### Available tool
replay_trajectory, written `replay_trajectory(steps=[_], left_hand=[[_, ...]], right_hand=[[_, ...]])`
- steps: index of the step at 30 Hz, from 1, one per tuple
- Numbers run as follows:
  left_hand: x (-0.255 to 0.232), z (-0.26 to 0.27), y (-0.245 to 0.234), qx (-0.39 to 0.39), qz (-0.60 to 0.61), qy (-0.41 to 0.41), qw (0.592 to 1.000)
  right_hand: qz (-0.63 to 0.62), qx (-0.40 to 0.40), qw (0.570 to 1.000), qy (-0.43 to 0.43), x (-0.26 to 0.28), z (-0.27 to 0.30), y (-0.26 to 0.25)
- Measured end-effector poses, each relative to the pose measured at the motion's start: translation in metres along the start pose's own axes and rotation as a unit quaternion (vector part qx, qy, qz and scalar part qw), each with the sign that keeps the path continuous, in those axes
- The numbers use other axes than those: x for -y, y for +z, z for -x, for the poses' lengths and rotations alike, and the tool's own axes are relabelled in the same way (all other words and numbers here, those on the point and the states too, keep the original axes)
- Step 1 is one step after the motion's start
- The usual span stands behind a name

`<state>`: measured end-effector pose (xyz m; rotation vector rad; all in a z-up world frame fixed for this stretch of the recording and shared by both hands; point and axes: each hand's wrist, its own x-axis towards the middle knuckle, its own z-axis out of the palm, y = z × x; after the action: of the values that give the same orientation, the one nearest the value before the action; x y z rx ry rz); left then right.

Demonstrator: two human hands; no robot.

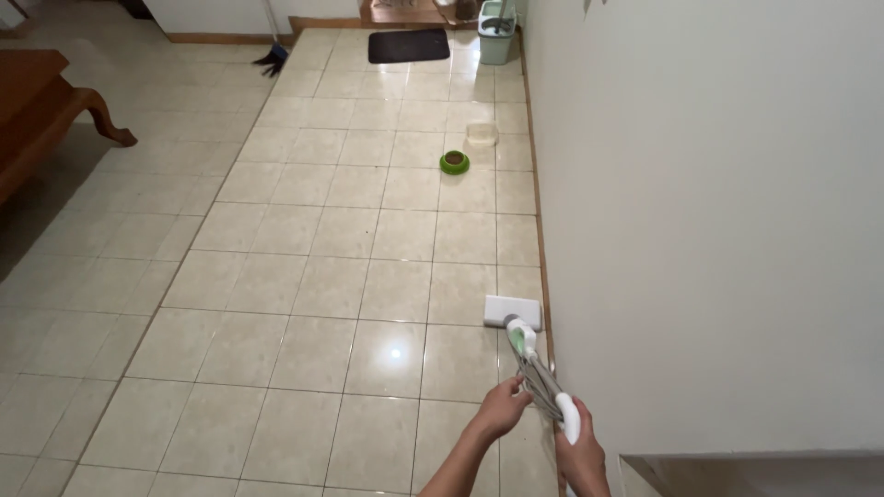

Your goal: Mopping the tiled floor using a spray mop.

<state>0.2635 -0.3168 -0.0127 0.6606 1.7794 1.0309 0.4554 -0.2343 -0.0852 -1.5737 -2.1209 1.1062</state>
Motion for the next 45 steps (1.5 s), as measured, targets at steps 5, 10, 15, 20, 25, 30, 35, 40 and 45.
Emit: replay_trajectory(steps=[5, 10, 15, 20, 25, 30, 35, 40, 45], left_hand=[[-0.017, -0.002, -0.019, -0.007, -0.009, -0.025, 1.000], [-0.015, -0.033, -0.025, -0.002, -0.003, -0.028, 1.000], [-0.025, -0.085, -0.033, 0.013, 0.010, -0.052, 0.999], [-0.023, -0.173, -0.053, -0.017, 0.004, -0.038, 0.999], [-0.060, -0.228, -0.103, -0.060, -0.003, 0.000, 0.998], [-0.118, -0.228, -0.153, -0.117, -0.010, -0.012, 0.993], [-0.108, -0.199, -0.173, -0.133, 0.007, -0.012, 0.991], [-0.070, -0.151, -0.176, -0.125, 0.005, -0.005, 0.992], [-0.036, -0.081, -0.180, -0.115, -0.003, -0.008, 0.993]], right_hand=[[-0.021, 0.061, 0.986, 0.154, 0.111, 0.020, -0.035], [-0.012, 0.038, 0.990, 0.133, 0.099, -0.028, -0.019], [-0.036, 0.072, 0.978, 0.190, 0.187, -0.093, -0.038], [-0.048, 0.002, 0.997, 0.063, 0.143, -0.242, 0.027], [-0.119, 0.061, 0.982, 0.133, 0.211, -0.325, 0.045], [-0.257, 0.094, 0.952, 0.133, 0.250, -0.357, 0.060], [-0.247, 0.117, 0.951, 0.142, 0.257, -0.313, 0.075], [-0.193, 0.119, 0.963, 0.143, 0.259, -0.200, 0.076], [-0.200, 0.135, 0.953, 0.181, 0.248, -0.075, 0.092]])
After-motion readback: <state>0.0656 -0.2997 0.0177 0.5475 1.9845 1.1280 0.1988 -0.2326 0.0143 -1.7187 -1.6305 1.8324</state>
